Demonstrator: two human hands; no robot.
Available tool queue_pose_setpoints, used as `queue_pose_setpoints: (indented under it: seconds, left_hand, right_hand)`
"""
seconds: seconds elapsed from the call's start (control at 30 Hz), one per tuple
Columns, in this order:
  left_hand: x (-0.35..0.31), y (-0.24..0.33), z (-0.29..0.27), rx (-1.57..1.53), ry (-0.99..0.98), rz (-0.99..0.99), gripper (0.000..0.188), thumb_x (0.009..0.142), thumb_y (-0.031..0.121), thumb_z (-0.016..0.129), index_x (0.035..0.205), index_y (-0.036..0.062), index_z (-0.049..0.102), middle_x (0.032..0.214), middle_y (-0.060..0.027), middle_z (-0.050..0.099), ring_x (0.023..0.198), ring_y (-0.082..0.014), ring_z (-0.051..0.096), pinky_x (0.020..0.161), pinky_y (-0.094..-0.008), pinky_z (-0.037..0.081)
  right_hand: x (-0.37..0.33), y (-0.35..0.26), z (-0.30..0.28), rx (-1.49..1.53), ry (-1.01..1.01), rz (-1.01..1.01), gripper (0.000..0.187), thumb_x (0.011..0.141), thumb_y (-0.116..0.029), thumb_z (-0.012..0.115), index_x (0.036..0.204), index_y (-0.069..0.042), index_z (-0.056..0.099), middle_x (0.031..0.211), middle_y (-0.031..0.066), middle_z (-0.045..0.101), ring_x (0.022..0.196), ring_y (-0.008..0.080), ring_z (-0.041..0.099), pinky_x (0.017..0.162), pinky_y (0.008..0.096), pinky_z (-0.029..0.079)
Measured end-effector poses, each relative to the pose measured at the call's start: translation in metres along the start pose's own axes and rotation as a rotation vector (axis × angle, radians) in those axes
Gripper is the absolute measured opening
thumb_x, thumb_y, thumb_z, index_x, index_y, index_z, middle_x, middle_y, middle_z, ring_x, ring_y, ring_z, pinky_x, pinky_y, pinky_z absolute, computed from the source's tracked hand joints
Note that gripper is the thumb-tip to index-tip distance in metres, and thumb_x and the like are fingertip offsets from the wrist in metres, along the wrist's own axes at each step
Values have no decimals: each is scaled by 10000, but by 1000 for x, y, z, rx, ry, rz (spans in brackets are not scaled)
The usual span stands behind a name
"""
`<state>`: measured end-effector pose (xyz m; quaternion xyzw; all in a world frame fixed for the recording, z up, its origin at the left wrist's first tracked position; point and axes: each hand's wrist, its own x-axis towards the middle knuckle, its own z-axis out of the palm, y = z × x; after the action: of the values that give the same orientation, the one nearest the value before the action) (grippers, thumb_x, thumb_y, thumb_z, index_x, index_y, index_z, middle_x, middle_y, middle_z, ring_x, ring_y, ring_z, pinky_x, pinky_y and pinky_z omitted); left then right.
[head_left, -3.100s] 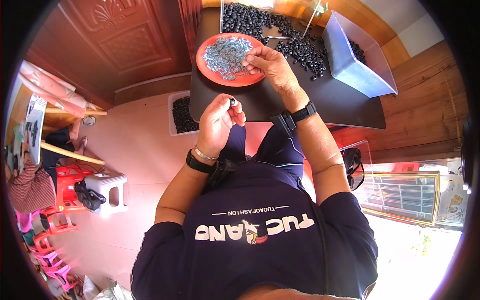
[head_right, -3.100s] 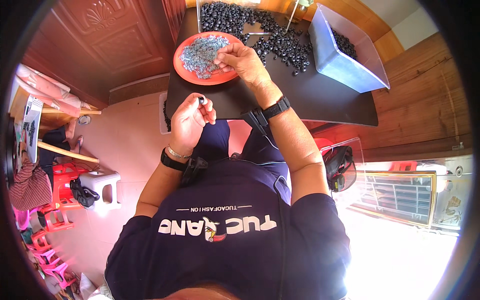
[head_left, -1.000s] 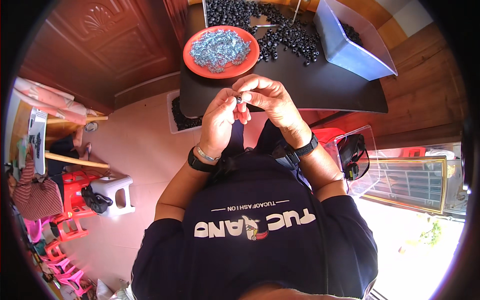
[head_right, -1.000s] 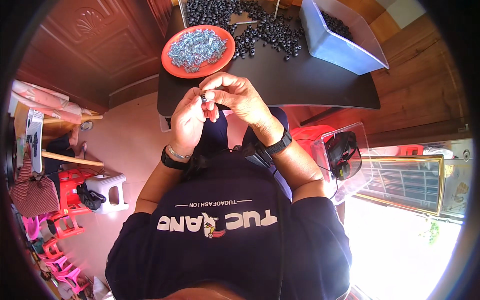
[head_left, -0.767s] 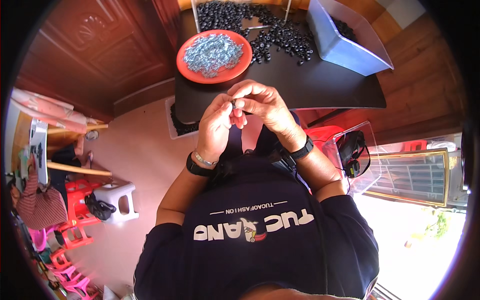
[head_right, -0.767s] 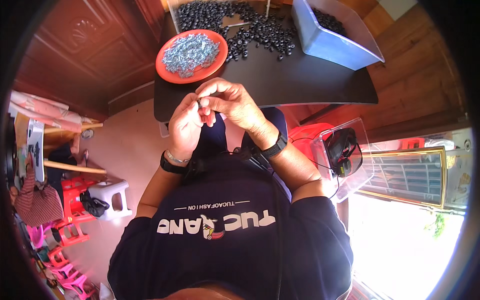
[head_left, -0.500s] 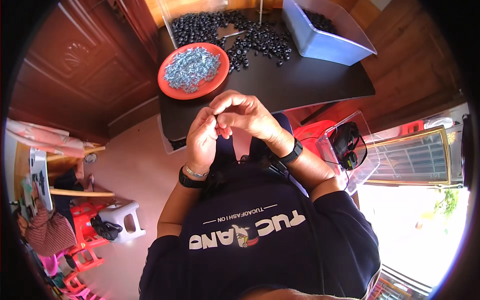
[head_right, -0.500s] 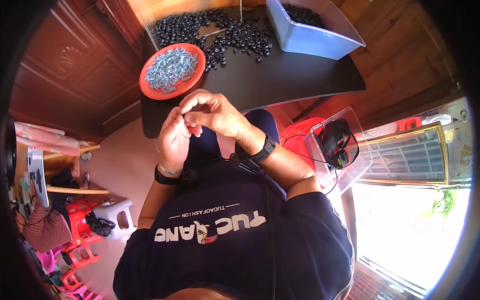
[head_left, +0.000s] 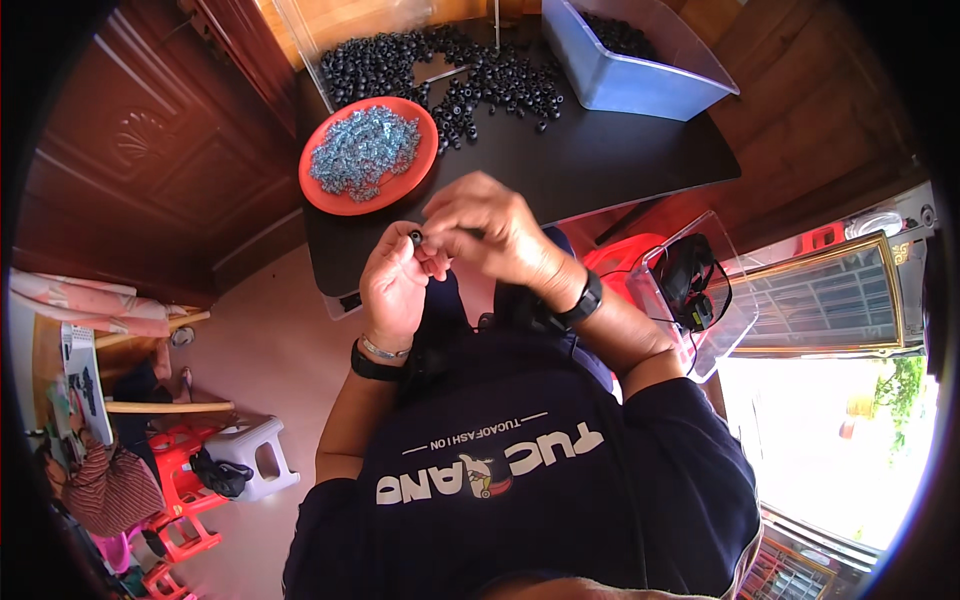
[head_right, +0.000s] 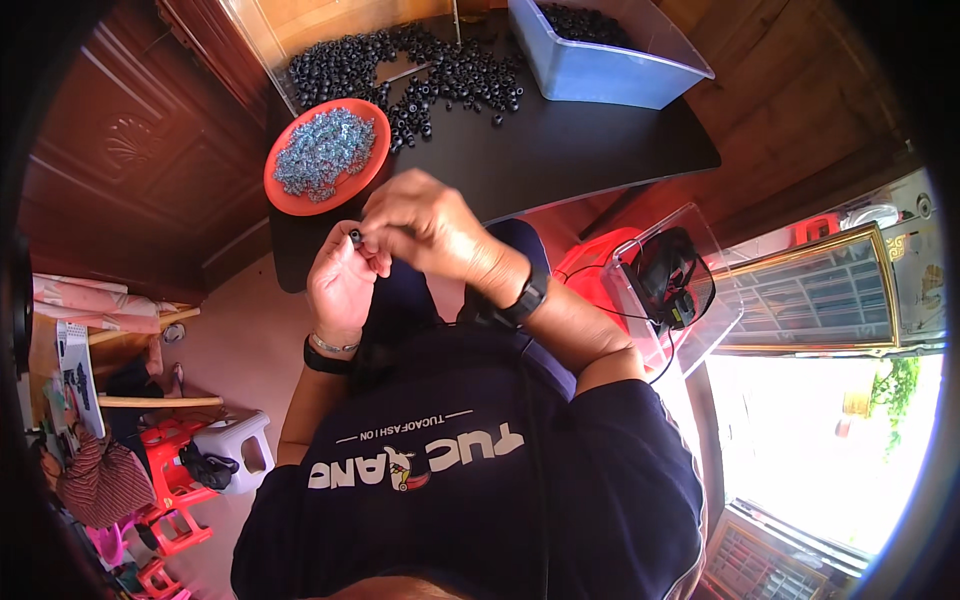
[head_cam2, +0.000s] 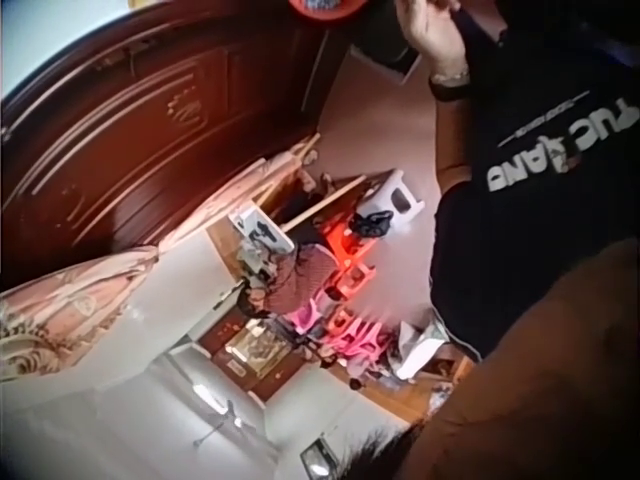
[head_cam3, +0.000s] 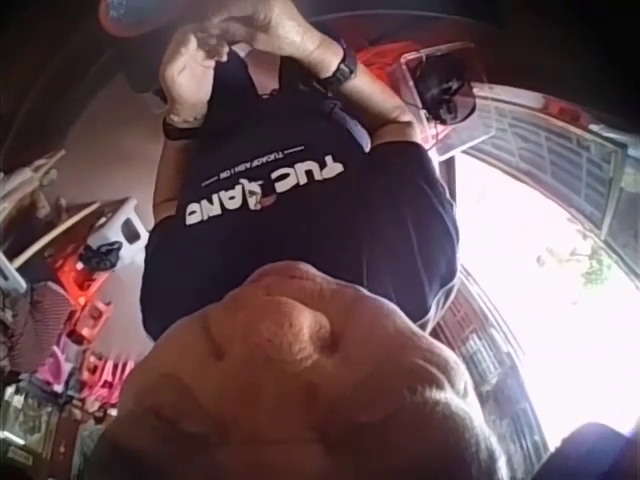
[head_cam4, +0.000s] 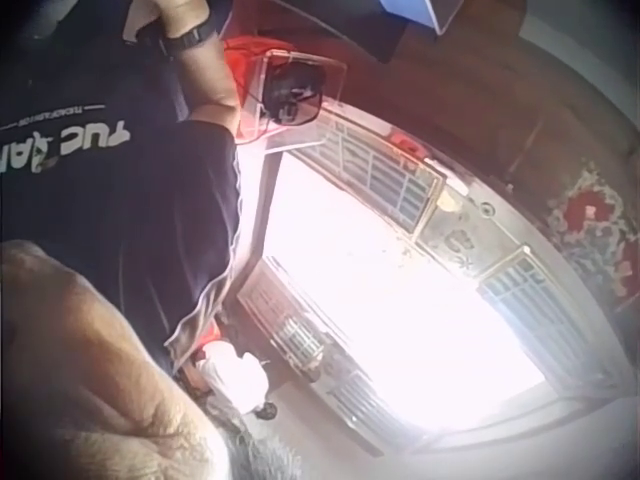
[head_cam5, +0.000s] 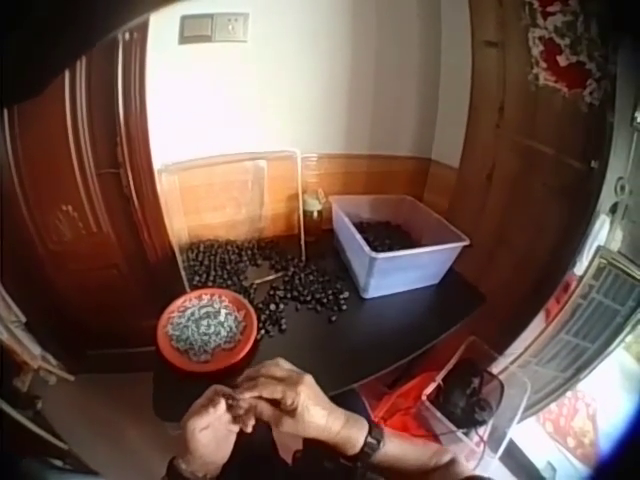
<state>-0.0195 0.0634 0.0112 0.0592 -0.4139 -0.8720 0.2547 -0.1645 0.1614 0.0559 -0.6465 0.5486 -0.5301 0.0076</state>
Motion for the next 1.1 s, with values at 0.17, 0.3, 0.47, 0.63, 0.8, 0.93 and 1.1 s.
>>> queue_pose_setpoints:
  seconds: [0.17, 0.3, 0.47, 0.63, 0.8, 0.93, 1.1]
  left_hand:
    - [4, 6, -11, -11, -29, 25, 179, 956, 223, 445, 957, 52, 496, 857, -63, 489, 735, -206, 501, 654, -290, 404]
    - [4, 6, -9, 22, -35, 15, 179, 955, 225, 444, 959, 55, 499, 878, -58, 500, 768, -192, 525, 682, -297, 413]
    - [3, 5, -14, 13, -9, -1, 179, 955, 222, 439, 962, 56, 504, 882, -57, 511, 783, -192, 542, 708, -307, 429]
    - [2, 6, -12, -32, 11, -14, 170, 932, 194, 460, 978, 38, 512, 863, -62, 546, 759, -196, 563, 697, -311, 441]
    - [2, 8, -7, 24, -10, -3, 167, 925, 190, 457, 969, 37, 508, 854, -58, 541, 755, -187, 567, 696, -302, 437]
    - [-7, 11, -1, 80, -9, 18, 179, 934, 202, 458, 962, 33, 509, 852, -60, 546, 756, -172, 567, 689, -284, 432]
    - [-9, 10, 8, 79, -77, 28, 196, 952, 220, 457, 961, 32, 511, 850, -65, 553, 749, -164, 567, 683, -269, 429]
  right_hand:
    - [29, 59, -60, -459, 121, 258, 113, 780, -119, 683, 875, -60, 700, 896, 94, 677, 813, 249, 649, 680, 326, 518]
    - [45, 121, -94, -750, -26, 509, 205, 783, -279, 648, 877, -106, 705, 876, 101, 685, 844, 294, 645, 748, 388, 507]
    - [55, 148, -91, -942, -312, 620, 200, 765, -290, 627, 837, -116, 695, 865, 105, 684, 882, 311, 635, 776, 419, 503]
    - [55, 176, -88, -1018, -323, 566, 202, 786, -264, 587, 814, -91, 687, 863, 134, 680, 881, 339, 634, 787, 445, 502]
    - [56, 173, -87, -975, -302, 479, 224, 831, -231, 546, 855, -60, 689, 847, 156, 675, 833, 335, 642, 765, 438, 508]
    - [55, 112, -81, -251, -117, 657, 189, 894, -148, 556, 959, -24, 683, 809, 64, 683, 743, 163, 648, 692, 294, 520]
    - [20, 28, -42, 750, -25, 753, 193, 925, -121, 585, 1055, 13, 635, 898, 53, 662, 778, 115, 620, 700, 237, 510]
